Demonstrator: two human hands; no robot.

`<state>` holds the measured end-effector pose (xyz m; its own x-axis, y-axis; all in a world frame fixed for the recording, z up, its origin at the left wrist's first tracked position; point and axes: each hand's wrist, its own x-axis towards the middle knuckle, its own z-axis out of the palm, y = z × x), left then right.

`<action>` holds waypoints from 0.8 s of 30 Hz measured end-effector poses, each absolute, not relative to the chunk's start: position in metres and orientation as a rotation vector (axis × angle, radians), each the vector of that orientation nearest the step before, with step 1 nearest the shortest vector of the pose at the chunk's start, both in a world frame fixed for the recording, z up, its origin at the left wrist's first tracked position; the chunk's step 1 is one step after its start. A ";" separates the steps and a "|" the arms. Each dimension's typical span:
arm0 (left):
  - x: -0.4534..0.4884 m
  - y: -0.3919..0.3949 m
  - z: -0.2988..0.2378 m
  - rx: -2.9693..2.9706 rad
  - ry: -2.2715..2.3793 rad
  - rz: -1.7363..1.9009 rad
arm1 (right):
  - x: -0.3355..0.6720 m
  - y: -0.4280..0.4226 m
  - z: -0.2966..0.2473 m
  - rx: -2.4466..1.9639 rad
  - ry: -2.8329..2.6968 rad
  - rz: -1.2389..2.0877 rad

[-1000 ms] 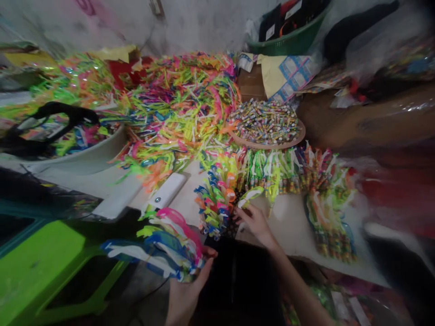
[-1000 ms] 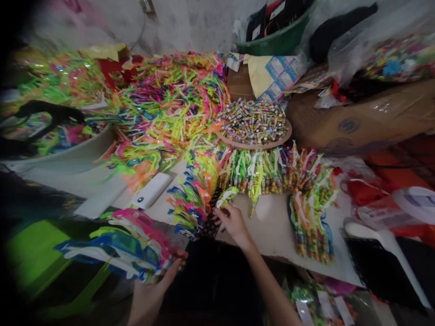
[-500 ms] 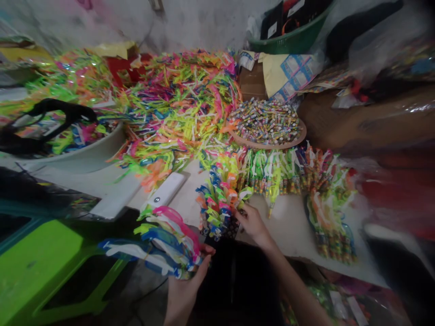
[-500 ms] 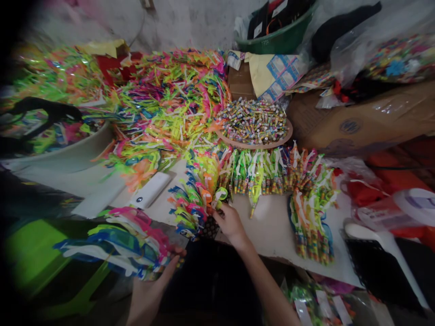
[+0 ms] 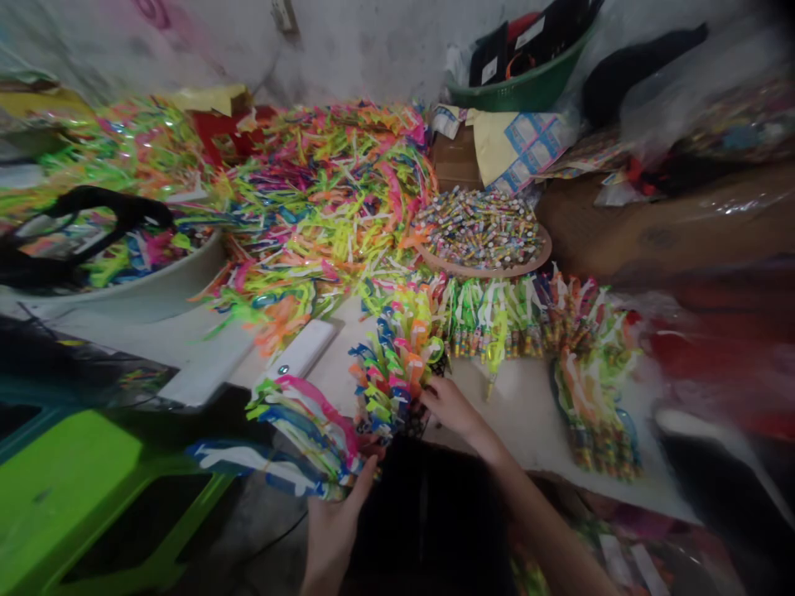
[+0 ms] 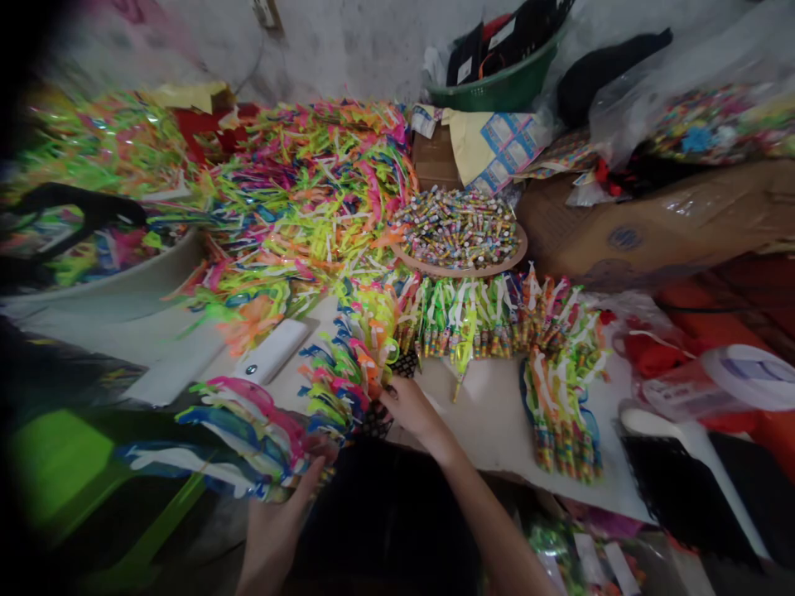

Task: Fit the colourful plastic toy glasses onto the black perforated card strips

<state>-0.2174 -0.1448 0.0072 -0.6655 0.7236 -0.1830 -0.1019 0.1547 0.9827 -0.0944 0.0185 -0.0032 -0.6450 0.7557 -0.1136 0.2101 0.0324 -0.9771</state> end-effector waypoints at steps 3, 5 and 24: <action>-0.222 -0.145 -0.001 0.506 1.778 1.607 | -0.092 0.015 -0.009 -0.851 -1.713 1.856; -0.224 -0.146 -0.002 0.458 1.772 1.625 | -0.089 0.013 -0.014 -0.787 -1.715 1.871; -0.230 -0.146 0.010 0.452 1.779 1.610 | -0.087 0.022 -0.011 -0.710 -2.430 0.944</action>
